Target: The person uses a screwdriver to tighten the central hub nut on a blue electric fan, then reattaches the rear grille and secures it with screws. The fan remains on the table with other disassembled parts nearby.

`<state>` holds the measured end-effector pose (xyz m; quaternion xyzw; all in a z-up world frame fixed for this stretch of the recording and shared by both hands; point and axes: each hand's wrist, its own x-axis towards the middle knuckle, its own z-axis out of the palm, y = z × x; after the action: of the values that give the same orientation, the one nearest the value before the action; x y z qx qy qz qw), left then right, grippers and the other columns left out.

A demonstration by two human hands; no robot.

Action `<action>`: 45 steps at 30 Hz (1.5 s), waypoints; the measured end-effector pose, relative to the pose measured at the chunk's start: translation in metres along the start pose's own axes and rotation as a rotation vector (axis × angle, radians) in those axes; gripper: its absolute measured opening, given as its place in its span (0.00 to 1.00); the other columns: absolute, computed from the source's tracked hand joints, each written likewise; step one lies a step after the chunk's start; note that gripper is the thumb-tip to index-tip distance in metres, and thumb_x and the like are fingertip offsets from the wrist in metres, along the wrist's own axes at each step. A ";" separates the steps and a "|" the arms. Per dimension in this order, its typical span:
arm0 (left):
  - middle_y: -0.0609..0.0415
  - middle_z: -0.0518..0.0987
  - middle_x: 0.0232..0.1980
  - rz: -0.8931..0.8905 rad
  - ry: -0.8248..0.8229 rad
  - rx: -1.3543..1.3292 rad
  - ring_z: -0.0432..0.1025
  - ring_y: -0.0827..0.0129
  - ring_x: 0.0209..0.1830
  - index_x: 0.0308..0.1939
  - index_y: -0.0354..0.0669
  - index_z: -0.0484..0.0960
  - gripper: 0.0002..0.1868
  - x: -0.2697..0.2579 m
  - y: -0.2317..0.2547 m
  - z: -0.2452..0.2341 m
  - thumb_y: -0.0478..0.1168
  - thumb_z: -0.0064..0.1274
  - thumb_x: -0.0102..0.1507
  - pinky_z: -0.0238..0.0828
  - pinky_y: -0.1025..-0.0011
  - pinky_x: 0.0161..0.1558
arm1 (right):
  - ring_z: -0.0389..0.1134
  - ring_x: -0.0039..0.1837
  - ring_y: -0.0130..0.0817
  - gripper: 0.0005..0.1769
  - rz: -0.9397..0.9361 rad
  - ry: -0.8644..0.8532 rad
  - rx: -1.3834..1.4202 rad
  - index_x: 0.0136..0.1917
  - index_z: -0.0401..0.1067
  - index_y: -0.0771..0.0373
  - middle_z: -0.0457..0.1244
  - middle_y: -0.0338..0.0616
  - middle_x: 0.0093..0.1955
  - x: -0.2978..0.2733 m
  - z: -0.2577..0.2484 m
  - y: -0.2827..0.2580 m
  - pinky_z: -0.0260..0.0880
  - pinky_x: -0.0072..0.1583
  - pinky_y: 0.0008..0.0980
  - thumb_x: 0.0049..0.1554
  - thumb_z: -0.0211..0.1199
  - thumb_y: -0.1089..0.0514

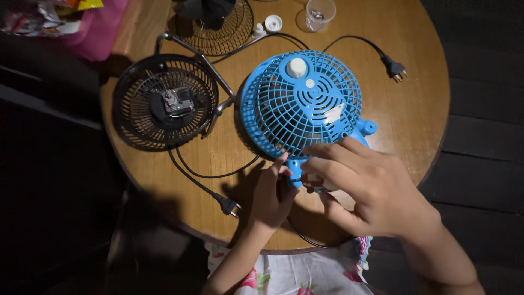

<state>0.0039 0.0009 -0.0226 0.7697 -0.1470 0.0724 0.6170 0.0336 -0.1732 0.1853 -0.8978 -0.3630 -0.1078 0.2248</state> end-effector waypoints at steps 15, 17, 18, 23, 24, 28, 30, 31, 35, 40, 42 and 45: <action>0.49 0.78 0.53 0.142 -0.030 0.161 0.72 0.54 0.54 0.73 0.41 0.65 0.38 0.001 0.019 -0.009 0.33 0.59 0.58 0.68 0.61 0.58 | 0.65 0.48 0.38 0.36 0.097 0.266 -0.012 0.69 0.71 0.58 0.70 0.43 0.54 -0.022 0.006 -0.032 0.68 0.48 0.35 0.48 0.78 0.60; 0.48 0.79 0.58 0.158 -0.035 0.130 0.72 0.52 0.59 0.74 0.41 0.63 0.39 0.001 0.022 -0.011 0.33 0.58 0.59 0.67 0.59 0.62 | 0.66 0.49 0.37 0.36 0.115 0.278 0.006 0.69 0.71 0.58 0.71 0.42 0.55 -0.025 0.006 -0.034 0.69 0.50 0.34 0.47 0.79 0.61; 0.46 0.79 0.60 0.180 -0.046 0.062 0.73 0.53 0.62 0.75 0.41 0.63 0.36 0.001 0.022 -0.011 0.34 0.56 0.62 0.67 0.59 0.64 | 0.66 0.51 0.38 0.36 0.114 0.274 0.022 0.68 0.72 0.57 0.71 0.42 0.56 -0.026 0.006 -0.035 0.70 0.52 0.34 0.47 0.78 0.61; 0.46 0.84 0.57 -0.011 -0.212 -0.177 0.81 0.57 0.58 0.79 0.47 0.56 0.35 0.005 0.019 -0.013 0.36 0.50 0.68 0.77 0.64 0.52 | 0.68 0.55 0.41 0.37 0.066 0.200 0.116 0.69 0.72 0.56 0.70 0.44 0.60 -0.022 0.000 -0.028 0.73 0.56 0.34 0.46 0.75 0.65; 0.46 0.84 0.55 0.033 -0.196 -0.164 0.82 0.56 0.56 0.79 0.48 0.56 0.35 0.007 0.018 -0.013 0.35 0.50 0.69 0.78 0.65 0.52 | 0.68 0.55 0.42 0.38 0.055 0.172 0.157 0.70 0.71 0.55 0.70 0.43 0.62 -0.020 -0.002 -0.025 0.74 0.56 0.34 0.46 0.74 0.67; 0.46 0.87 0.49 0.075 -0.156 -0.151 0.84 0.58 0.51 0.77 0.51 0.61 0.33 0.017 0.016 -0.007 0.33 0.51 0.69 0.82 0.66 0.52 | 0.68 0.55 0.44 0.43 0.011 0.088 0.237 0.74 0.65 0.56 0.66 0.47 0.70 -0.017 -0.009 -0.025 0.74 0.56 0.37 0.46 0.71 0.69; 0.47 0.88 0.46 0.048 -0.142 -0.105 0.85 0.60 0.48 0.75 0.52 0.64 0.32 0.019 0.018 -0.007 0.32 0.53 0.68 0.82 0.66 0.51 | 0.71 0.53 0.39 0.42 0.085 0.079 0.242 0.74 0.64 0.56 0.58 0.53 0.76 -0.016 -0.008 -0.031 0.75 0.54 0.36 0.48 0.70 0.66; 0.47 0.88 0.45 0.041 -0.133 -0.053 0.85 0.61 0.47 0.74 0.52 0.64 0.32 0.018 0.020 -0.007 0.32 0.54 0.67 0.82 0.67 0.49 | 0.73 0.52 0.37 0.41 0.122 0.074 0.246 0.75 0.63 0.56 0.55 0.57 0.78 -0.017 -0.007 -0.034 0.76 0.53 0.36 0.49 0.69 0.65; 0.47 0.87 0.41 -0.001 -0.120 -0.030 0.85 0.63 0.43 0.72 0.53 0.66 0.34 0.020 0.023 -0.004 0.32 0.59 0.63 0.83 0.69 0.44 | 0.72 0.52 0.48 0.31 0.261 0.247 -0.163 0.63 0.73 0.61 0.65 0.55 0.57 -0.022 0.003 -0.048 0.74 0.49 0.42 0.49 0.79 0.52; 0.48 0.88 0.39 0.066 -0.059 0.006 0.85 0.66 0.40 0.71 0.50 0.68 0.32 0.020 0.023 -0.001 0.32 0.60 0.64 0.83 0.72 0.40 | 0.74 0.49 0.45 0.21 0.303 0.273 -0.065 0.59 0.75 0.63 0.67 0.48 0.51 -0.024 0.009 -0.042 0.74 0.50 0.41 0.53 0.74 0.58; 0.48 0.88 0.38 0.049 -0.056 -0.024 0.85 0.67 0.39 0.71 0.49 0.68 0.32 0.024 0.025 -0.003 0.32 0.60 0.63 0.83 0.73 0.40 | 0.73 0.50 0.45 0.22 0.208 0.238 -0.035 0.61 0.74 0.62 0.68 0.48 0.54 -0.019 0.004 -0.037 0.75 0.51 0.39 0.54 0.73 0.60; 0.49 0.88 0.37 -0.014 -0.047 -0.015 0.85 0.67 0.38 0.69 0.47 0.71 0.33 0.026 0.027 -0.004 0.33 0.63 0.60 0.84 0.74 0.39 | 0.74 0.56 0.45 0.24 0.095 0.195 0.074 0.64 0.72 0.60 0.68 0.47 0.58 -0.014 -0.004 -0.033 0.76 0.54 0.39 0.54 0.69 0.60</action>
<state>0.0203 -0.0043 0.0105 0.7677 -0.1568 0.0490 0.6194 0.0003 -0.1623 0.1945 -0.8904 -0.2999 -0.1703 0.2971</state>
